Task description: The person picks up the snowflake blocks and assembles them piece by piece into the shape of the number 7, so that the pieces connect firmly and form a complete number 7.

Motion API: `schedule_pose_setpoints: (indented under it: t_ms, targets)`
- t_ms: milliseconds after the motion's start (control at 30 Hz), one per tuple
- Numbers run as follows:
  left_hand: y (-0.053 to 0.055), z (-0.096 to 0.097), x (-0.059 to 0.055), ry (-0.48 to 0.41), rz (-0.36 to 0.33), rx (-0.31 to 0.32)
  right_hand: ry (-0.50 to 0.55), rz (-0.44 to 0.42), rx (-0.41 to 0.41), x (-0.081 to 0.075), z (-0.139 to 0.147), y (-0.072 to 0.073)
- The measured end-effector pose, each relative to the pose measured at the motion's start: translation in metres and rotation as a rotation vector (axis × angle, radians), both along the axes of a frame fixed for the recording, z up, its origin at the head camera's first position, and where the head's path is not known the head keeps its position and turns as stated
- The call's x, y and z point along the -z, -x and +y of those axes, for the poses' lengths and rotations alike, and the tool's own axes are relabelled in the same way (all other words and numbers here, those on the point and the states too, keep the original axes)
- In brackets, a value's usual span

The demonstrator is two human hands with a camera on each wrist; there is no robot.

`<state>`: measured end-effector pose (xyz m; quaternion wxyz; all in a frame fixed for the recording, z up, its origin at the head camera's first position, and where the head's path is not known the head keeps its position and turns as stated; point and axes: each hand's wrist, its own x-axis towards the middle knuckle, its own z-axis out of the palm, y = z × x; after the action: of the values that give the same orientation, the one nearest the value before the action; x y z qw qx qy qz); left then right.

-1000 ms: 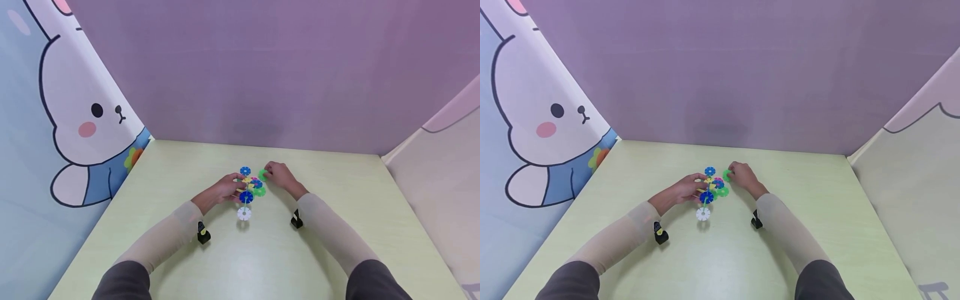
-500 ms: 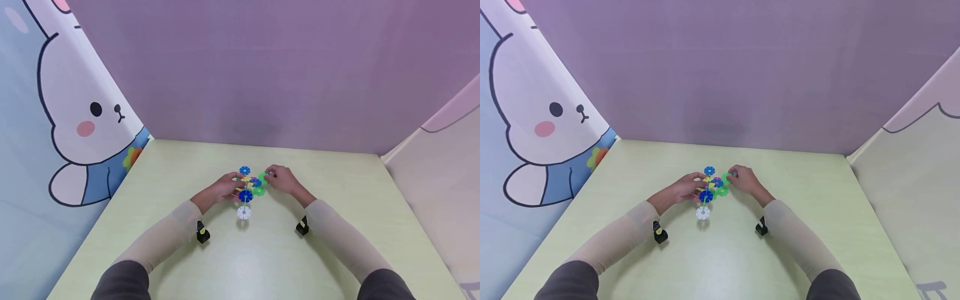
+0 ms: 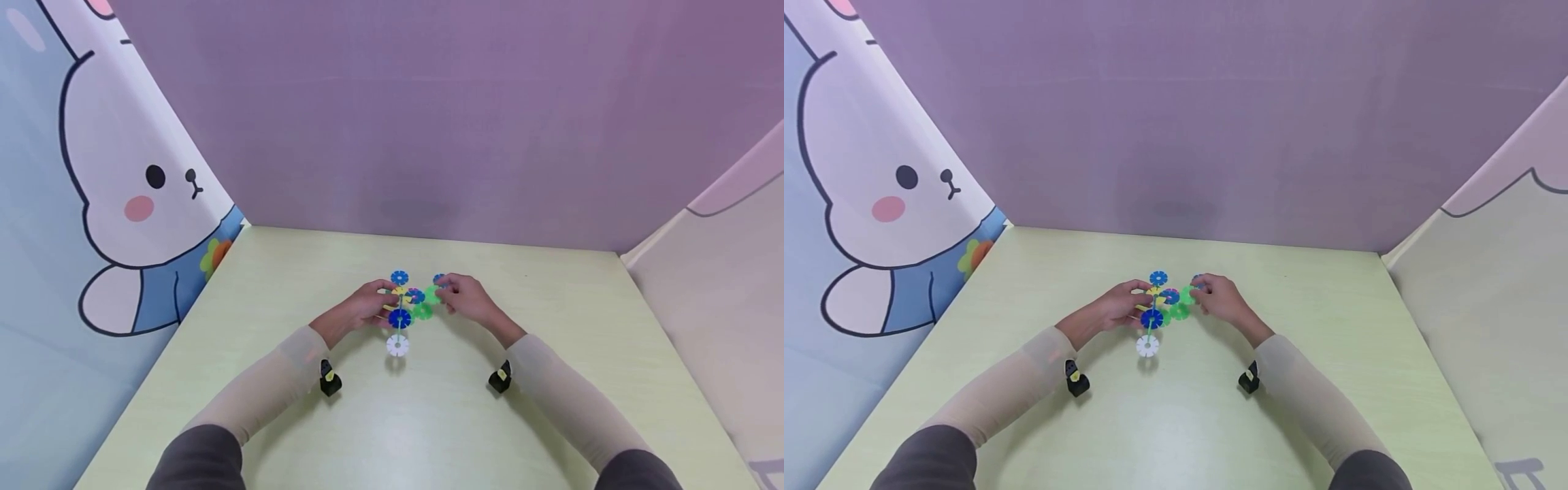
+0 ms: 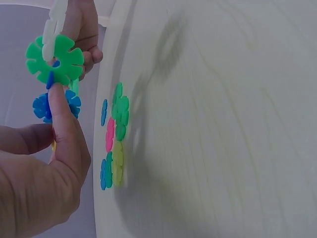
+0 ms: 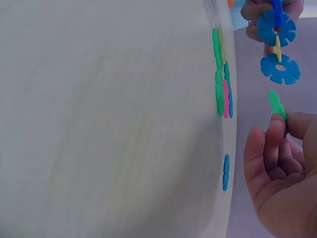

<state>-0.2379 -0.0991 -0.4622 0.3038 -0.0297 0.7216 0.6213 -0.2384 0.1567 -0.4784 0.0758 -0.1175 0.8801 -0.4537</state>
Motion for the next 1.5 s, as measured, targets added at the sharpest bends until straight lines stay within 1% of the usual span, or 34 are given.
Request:
schedule_pose_setpoints:
  t_ms: [233,467,767,1033,1233,1400,1500]
  targets:
    - [0.000,0.001,0.000,0.003,0.000,0.003,0.080,-0.067,0.015,0.003,0.001,-0.002]
    - [-0.001,0.002,0.000,-0.003,0.012,-0.001,0.125,-0.103,0.024,0.002,0.001,-0.005]
    - [0.001,0.003,0.002,-0.006,0.010,-0.015,0.164,-0.112,0.052,0.002,-0.001,-0.006]
    - [0.000,0.004,0.001,-0.011,0.010,-0.023,0.201,-0.120,0.078,0.002,-0.004,-0.006]
    - [0.001,0.006,0.001,-0.021,0.001,-0.030,0.240,-0.151,0.083,0.003,-0.006,-0.007]
    - [0.001,0.008,0.000,-0.030,0.009,-0.038,0.312,-0.170,0.099,0.006,-0.009,-0.008]
    - [0.000,0.009,-0.002,-0.038,0.007,-0.044,0.364,-0.193,0.124,0.008,-0.011,-0.009]
